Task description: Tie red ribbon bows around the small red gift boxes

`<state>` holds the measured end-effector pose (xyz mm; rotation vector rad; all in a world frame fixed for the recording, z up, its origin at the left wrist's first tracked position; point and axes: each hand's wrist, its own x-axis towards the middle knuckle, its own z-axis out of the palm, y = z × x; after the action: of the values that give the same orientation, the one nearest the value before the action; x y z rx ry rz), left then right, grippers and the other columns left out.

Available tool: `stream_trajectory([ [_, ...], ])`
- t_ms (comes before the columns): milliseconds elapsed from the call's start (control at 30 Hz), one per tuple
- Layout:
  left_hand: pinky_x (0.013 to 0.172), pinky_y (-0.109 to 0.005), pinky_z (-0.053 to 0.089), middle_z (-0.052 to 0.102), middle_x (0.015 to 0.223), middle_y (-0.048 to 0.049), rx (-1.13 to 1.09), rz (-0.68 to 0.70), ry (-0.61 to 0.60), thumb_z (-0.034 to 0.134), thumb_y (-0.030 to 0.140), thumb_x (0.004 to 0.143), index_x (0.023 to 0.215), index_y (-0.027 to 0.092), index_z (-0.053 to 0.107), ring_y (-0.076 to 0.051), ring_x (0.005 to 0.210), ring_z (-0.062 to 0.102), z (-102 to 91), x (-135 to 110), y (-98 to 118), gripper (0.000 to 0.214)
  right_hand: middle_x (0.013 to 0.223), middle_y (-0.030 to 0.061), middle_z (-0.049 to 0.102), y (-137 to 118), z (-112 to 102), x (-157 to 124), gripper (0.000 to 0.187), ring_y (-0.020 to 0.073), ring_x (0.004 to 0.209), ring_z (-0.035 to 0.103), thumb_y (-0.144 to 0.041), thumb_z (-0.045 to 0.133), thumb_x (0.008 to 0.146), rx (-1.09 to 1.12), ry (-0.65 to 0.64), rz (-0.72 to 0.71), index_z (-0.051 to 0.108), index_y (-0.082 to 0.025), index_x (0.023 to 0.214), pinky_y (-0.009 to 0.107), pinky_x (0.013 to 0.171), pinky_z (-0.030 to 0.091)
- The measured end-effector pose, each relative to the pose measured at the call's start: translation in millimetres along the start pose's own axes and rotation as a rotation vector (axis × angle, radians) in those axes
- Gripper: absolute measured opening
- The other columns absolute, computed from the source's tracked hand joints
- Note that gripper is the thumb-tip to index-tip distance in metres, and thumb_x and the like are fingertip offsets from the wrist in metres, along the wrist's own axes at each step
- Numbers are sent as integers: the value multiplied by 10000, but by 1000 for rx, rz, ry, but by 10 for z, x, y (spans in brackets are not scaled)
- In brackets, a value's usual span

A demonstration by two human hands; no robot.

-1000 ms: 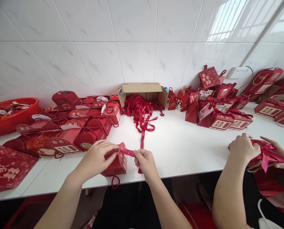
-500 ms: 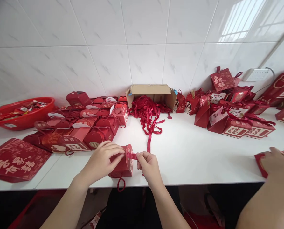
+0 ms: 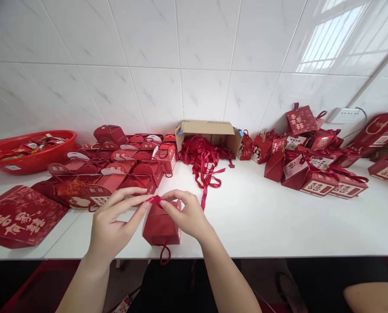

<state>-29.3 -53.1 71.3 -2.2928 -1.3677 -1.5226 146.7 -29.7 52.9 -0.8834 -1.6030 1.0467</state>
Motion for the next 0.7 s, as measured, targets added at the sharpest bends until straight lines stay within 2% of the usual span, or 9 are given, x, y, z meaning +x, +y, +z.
stream_trajectory([
  [67, 923, -352, 477, 617, 1111, -56, -21, -115, 4, 628, 203, 813, 1117, 249, 635, -208, 1027, 600, 32, -145, -15, 307, 769, 18, 690, -59, -42, 16, 131, 176, 763, 643, -320, 623, 827, 57, 34, 1, 686, -208, 798, 311, 752, 504],
  [167, 964, -443, 458, 567, 1215, -108, -41, -354, -50, 612, 288, 819, 1383, 235, 362, -251, 1098, 572, 125, -409, -127, 619, 747, 2, 673, -126, -209, -80, 91, 152, 722, 623, -290, 642, 830, 161, 175, -29, 671, -215, 788, 289, 711, 492],
  [233, 939, -468, 476, 575, 1200, -118, -78, -492, -125, 588, 334, 828, 1403, 236, 300, -258, 1082, 587, 189, -551, -223, 650, 731, -6, 660, -211, -349, -207, 55, 142, 690, 610, -275, 644, 840, 250, 269, -95, 670, -230, 821, 280, 669, 480],
  [300, 909, -452, 501, 597, 1158, -109, -150, -582, -173, 557, 354, 843, 1381, 245, 314, -247, 1061, 604, 246, -636, -299, 600, 694, -11, 638, -341, -474, -355, 42, 140, 650, 594, -268, 639, 848, 334, 360, -212, 674, -245, 855, 282, 633, 467],
  [400, 866, -402, 532, 610, 1128, -100, -265, -643, -173, 538, 354, 849, 1331, 252, 358, -236, 1083, 600, 325, -670, -345, 525, 596, -25, 562, -545, -585, -530, 63, 126, 576, 542, -276, 639, 846, 421, 422, -395, 685, -237, 868, 292, 639, 459],
  [467, 850, -379, 541, 610, 1127, -99, -325, -663, -164, 553, 353, 839, 1303, 252, 381, -234, 1101, 593, 380, -664, -342, 505, 556, -37, 523, -611, -599, -568, 71, 113, 535, 502, -279, 642, 843, 443, 423, -446, 687, -230, 867, 298, 663, 454],
  [533, 847, -368, 544, 611, 1116, -97, -382, -680, -161, 582, 364, 822, 1280, 250, 399, -228, 1086, 600, 431, -657, -326, 506, 556, -45, 521, -588, -561, -527, 67, 105, 515, 479, -282, 633, 851, 420, 435, -395, 684, -246, 874, 293, 655, 446],
  [600, 842, -358, 547, 612, 1102, -95, -428, -701, -144, 603, 389, 812, 1251, 245, 423, -223, 1065, 608, 470, -655, -309, 496, 593, -41, 549, -485, -472, -424, 64, 112, 543, 497, -285, 616, 861, 328, 430, -246, 675, -262, 852, 285, 643, 440],
  [700, 823, -338, 552, 616, 1089, -95, -469, -733, -111, 591, 433, 823, 1210, 240, 459, -221, 1058, 612, 492, -656, -294, 451, 752, 7, 620, -253, -256, -232, 124, 162, 741, 588, -292, 613, 841, 80, 330, -33, 652, -229, 741, 318, 749, 455],
])
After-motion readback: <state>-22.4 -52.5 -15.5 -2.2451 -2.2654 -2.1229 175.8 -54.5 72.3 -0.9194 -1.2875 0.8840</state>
